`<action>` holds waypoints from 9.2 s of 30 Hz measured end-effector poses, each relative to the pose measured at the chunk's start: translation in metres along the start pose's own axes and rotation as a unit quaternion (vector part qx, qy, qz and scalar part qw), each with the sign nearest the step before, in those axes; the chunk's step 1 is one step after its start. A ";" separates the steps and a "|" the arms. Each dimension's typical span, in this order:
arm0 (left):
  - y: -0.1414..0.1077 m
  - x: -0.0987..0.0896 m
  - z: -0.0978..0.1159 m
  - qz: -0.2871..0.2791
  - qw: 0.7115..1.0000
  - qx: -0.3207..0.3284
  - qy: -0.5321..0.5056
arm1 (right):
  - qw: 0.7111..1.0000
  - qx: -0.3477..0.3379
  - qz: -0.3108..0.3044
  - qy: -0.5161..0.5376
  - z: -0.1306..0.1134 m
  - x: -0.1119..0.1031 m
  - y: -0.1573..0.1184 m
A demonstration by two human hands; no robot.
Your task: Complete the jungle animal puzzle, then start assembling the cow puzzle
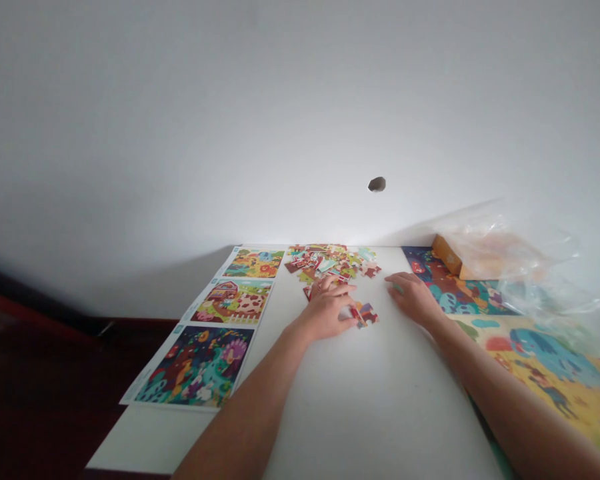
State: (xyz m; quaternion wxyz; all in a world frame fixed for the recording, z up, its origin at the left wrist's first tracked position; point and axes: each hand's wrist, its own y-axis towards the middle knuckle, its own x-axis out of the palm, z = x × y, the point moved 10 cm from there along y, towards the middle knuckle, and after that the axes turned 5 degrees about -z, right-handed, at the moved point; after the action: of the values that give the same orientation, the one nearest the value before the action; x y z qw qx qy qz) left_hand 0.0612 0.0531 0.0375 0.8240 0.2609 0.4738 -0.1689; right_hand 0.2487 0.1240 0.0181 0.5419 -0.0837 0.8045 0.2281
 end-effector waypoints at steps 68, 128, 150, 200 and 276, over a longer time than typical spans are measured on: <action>-0.012 -0.025 -0.059 0.085 0.957 -0.242 0.136 | 0.951 -0.236 -0.187 0.065 -0.098 0.002 -0.027; 0.001 0.002 -0.012 -0.009 0.996 -0.049 0.072 | 0.986 -0.146 -0.075 0.013 -0.066 0.016 -0.005; -0.001 0.001 -0.016 0.021 0.994 -0.048 0.091 | 0.980 -0.135 -0.149 -0.005 -0.065 0.036 0.009; 0.003 -0.001 -0.007 0.014 0.999 -0.004 0.028 | 0.977 -0.199 -0.035 0.062 -0.074 0.006 0.009; -0.018 -0.025 -0.056 0.114 0.942 -0.278 0.152 | 0.957 -0.244 -0.155 0.023 -0.086 0.032 0.000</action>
State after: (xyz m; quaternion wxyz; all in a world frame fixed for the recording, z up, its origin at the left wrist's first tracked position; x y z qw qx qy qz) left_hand 0.0002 0.0723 0.0306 0.7954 0.0963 0.5889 0.1063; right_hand 0.1645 0.0886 0.0152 0.5146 -0.3423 0.7138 0.3293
